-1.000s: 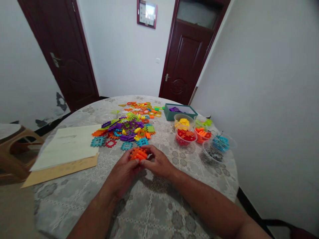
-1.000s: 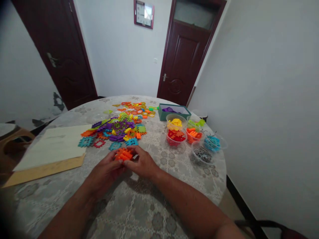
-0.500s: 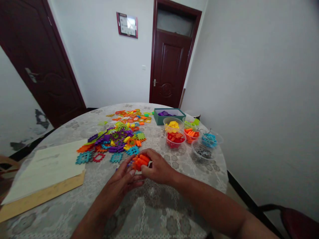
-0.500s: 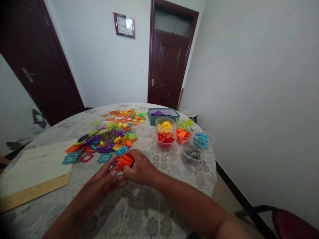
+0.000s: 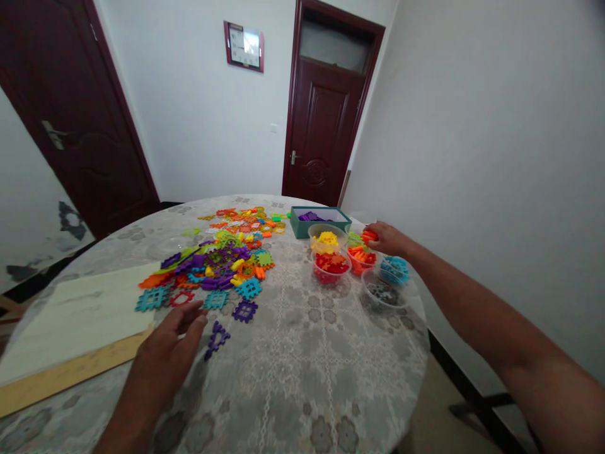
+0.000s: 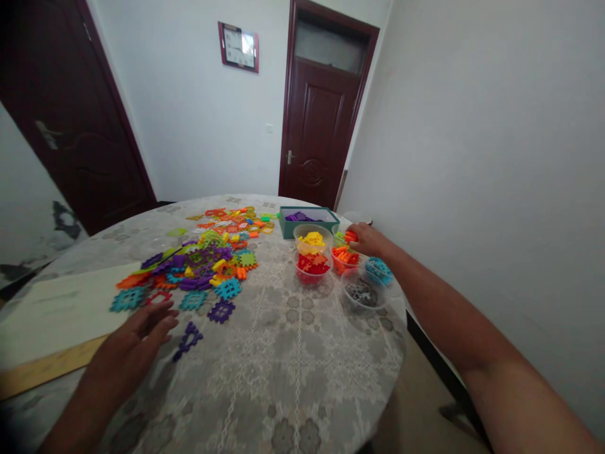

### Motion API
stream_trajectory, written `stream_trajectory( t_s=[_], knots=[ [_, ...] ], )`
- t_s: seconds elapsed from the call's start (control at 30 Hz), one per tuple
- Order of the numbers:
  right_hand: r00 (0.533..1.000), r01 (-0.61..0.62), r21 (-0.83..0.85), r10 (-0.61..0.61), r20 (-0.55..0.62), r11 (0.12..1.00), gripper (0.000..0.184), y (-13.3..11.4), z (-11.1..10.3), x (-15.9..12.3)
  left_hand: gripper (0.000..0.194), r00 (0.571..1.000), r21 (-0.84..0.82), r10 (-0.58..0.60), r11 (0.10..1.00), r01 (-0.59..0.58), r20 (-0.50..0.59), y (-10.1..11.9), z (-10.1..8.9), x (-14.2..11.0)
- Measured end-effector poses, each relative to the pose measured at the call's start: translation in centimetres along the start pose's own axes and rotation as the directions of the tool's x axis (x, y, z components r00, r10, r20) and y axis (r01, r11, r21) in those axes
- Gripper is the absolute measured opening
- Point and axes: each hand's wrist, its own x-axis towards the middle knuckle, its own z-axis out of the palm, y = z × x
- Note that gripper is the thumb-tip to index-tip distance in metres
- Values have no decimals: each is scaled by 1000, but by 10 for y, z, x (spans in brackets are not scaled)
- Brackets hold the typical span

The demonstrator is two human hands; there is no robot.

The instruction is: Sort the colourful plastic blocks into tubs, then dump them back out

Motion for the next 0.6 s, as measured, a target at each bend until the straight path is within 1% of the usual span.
stream_trajectory(
  t_s=[0.1, 0.3, 0.47, 0.6],
  knots=[
    [996, -12, -32, 15, 89, 999, 47, 19, 11, 9, 42, 999, 158, -29, 987, 26, 16, 2, -3, 0],
    [984, -56, -24, 59, 169, 998, 42, 34, 35, 17, 41, 1000, 229, 2, 973, -7, 26, 6, 0, -3],
    [980, -105, -7, 104, 168, 994, 33, 37, 42, 15, 42, 1000, 288, 7, 957, -12, 19, 6, -3, -3],
    [984, -112, 22, 108, 145, 993, 32, 35, 40, 10, 44, 1000, 289, 24, 957, -27, 13, 9, -5, -7]
  ],
)
